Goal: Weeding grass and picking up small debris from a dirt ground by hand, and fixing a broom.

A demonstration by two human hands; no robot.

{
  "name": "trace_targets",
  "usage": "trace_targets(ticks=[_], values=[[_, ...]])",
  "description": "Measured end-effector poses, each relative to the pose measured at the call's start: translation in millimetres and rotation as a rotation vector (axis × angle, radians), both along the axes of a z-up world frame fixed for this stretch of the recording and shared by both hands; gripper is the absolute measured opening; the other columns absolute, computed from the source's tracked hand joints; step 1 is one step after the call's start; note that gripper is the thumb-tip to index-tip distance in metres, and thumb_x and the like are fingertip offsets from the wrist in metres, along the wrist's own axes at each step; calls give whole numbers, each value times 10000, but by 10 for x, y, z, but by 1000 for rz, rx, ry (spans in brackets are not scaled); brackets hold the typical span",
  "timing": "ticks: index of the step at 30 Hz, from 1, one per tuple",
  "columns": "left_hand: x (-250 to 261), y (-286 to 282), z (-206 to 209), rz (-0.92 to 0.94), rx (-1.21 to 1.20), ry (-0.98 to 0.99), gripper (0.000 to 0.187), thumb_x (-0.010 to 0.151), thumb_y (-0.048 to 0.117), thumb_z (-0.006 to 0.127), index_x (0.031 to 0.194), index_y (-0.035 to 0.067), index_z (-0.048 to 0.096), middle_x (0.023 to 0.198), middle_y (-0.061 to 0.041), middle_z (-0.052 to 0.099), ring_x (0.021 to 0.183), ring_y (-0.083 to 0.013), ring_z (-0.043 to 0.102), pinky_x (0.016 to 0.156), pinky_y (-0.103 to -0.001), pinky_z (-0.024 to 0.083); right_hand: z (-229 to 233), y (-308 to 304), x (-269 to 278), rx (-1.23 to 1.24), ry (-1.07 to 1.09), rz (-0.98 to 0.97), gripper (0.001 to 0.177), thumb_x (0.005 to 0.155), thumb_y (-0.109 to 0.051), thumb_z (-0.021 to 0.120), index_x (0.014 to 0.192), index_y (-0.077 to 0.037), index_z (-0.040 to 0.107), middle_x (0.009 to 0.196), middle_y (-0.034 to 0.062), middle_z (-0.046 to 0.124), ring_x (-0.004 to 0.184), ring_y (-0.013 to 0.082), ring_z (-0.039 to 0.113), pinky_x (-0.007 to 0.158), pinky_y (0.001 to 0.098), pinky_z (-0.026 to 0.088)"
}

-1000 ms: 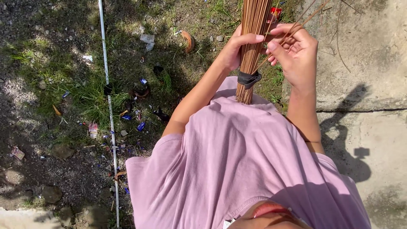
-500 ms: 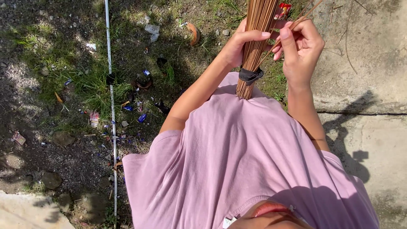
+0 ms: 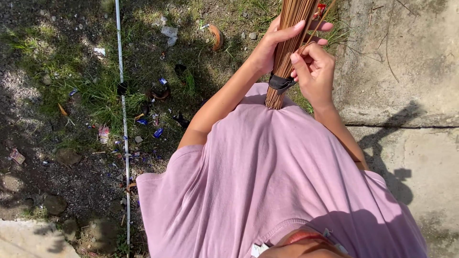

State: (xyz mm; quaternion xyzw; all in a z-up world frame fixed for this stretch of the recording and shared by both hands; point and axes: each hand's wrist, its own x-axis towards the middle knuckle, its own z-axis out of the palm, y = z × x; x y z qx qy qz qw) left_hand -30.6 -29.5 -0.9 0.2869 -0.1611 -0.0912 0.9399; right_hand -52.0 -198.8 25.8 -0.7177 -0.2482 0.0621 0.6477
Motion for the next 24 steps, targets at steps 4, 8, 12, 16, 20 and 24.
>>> trace_targets(ticks=[4, 8, 12, 16, 20, 24], values=[[13, -18, -56, -30, -29, -17, 480, 1091, 245, 615, 1461, -25, 470, 1382, -276, 658, 1157, -350, 728, 960, -480, 633, -65, -65, -30, -53, 14, 27, 175, 1102, -59, 680, 976, 22, 589, 918, 50, 637, 696, 73, 608, 601, 224, 509], [30, 6, -27, -66, -25, 6, 477, 1083, 237, 607, 1460, -16, 460, 1369, -270, 653, 1137, -367, 729, 999, -512, 638, -53, -108, 41, -44, 62, 38, 144, 1094, -52, 680, 1001, 26, 603, 931, 49, 644, 699, 77, 614, 611, 222, 515], [32, 98, 27, -82, -22, 8, 501, 1064, 255, 617, 1452, -16, 452, 1381, -256, 641, 1163, -346, 726, 964, -525, 654, 176, -200, 229, -88, 148, 231, 108, 1033, -28, 684, 1086, 33, 612, 951, 49, 655, 750, 96, 664, 633, 219, 557], [10, 135, 34, -49, 10, -49, 534, 1067, 263, 645, 1476, -23, 456, 1422, -253, 648, 1146, -327, 734, 943, -486, 655, 330, -176, 274, -189, 67, 322, 111, 999, 7, 711, 1054, 55, 628, 965, 76, 652, 783, 136, 708, 650, 243, 596], [-31, 112, 65, -57, -10, -60, 516, 1063, 272, 647, 1440, -32, 469, 1394, -236, 654, 1048, -331, 744, 805, -485, 659, 189, -140, 234, -139, 120, 248, 105, 1017, 0, 719, 994, 56, 634, 948, 82, 667, 777, 151, 730, 669, 254, 609], [-38, 106, 37, -15, 32, -30, 535, 1068, 262, 647, 1458, -63, 480, 1384, -252, 655, 1068, -323, 739, 847, -467, 654, -40, -158, 206, 3, 222, 163, 148, 1026, -31, 733, 950, 33, 624, 870, 73, 681, 710, 133, 700, 633, 250, 584]])
